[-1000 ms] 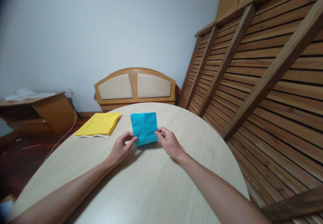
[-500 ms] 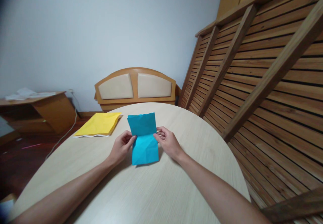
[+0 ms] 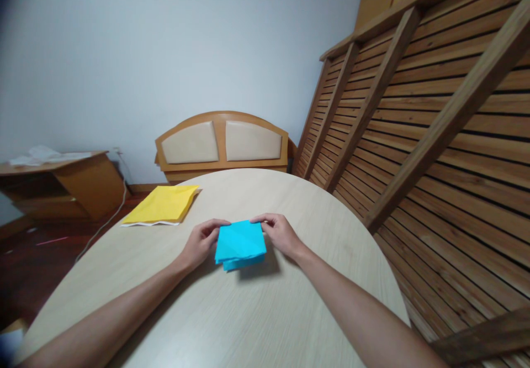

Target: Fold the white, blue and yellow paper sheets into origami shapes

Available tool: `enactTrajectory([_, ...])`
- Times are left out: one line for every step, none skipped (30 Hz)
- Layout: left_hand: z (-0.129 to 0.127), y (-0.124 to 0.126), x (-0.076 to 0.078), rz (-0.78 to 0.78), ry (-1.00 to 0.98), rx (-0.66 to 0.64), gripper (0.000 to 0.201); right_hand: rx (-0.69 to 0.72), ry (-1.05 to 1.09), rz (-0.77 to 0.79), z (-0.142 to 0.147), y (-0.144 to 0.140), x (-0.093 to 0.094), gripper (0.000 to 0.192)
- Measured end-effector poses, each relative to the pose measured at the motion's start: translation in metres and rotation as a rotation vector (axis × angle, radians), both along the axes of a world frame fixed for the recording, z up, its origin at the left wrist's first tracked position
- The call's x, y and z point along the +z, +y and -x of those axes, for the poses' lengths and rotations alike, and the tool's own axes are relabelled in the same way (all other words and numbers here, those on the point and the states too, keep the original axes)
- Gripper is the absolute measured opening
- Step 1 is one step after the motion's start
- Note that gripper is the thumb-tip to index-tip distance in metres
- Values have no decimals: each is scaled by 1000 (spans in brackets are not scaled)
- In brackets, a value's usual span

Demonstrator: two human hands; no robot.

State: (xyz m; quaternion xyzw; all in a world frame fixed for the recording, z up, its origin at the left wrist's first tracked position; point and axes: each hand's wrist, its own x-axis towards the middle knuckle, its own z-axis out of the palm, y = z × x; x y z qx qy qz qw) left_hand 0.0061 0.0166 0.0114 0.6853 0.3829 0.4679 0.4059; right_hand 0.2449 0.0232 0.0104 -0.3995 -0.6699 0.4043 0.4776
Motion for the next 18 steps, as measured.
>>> enactTrajectory([1,0,-1,-2,12,5,31,-4,-11,4,0,0,0,25])
enactTrajectory([1,0,-1,0,22,9,30,-5,-16,11,0,-1,0,26])
enactTrajectory([2,1,-1,5,30,13,30,-1,-17,26,0,-1,1,27])
enactTrajectory([2,1,-2,10,37,20,30,4,-14,42,1,-2,1,28])
enactTrajectory([2,1,-2,13,44,27,30,9,-12,55,1,-3,2,28])
enactTrajectory([3,0,-2,11,52,35,31,10,-12,57,1,-3,2,28])
enactTrajectory([2,0,-1,1,64,42,32,8,-18,50,2,-4,3,28])
enactTrajectory([2,-1,-1,-15,78,51,32,5,-27,34,2,-5,4,28])
enactTrajectory([1,-1,-1,-35,90,60,32,1,-37,17,3,-6,5,28])
enactTrajectory([0,-1,-1,-58,98,73,32,-3,-43,5,4,-7,5,28])
enactTrajectory([-1,-2,-1,-76,102,88,31,-5,-48,0,5,-8,5,28])
enactTrajectory([-2,-2,-1,-87,105,103,32,-6,-51,3,7,-9,5,29])
enactTrajectory([-3,-2,-1,-92,112,116,33,-2,-53,10,8,-10,5,30])
enactTrajectory([-4,-2,-1,-95,125,127,35,2,-56,18,9,-11,5,29])
enactTrajectory([-5,-2,-1,-95,147,131,35,7,-64,24,10,-11,5,29])
enactTrajectory([-5,-3,0,-96,176,127,33,12,-74,24,11,-12,5,27])
enactTrajectory([-6,-3,1,-99,206,118,31,14,-84,18,12,-12,5,26])
enactTrajectory([-6,-4,2,-105,229,105,29,10,-93,8,13,-13,5,25])
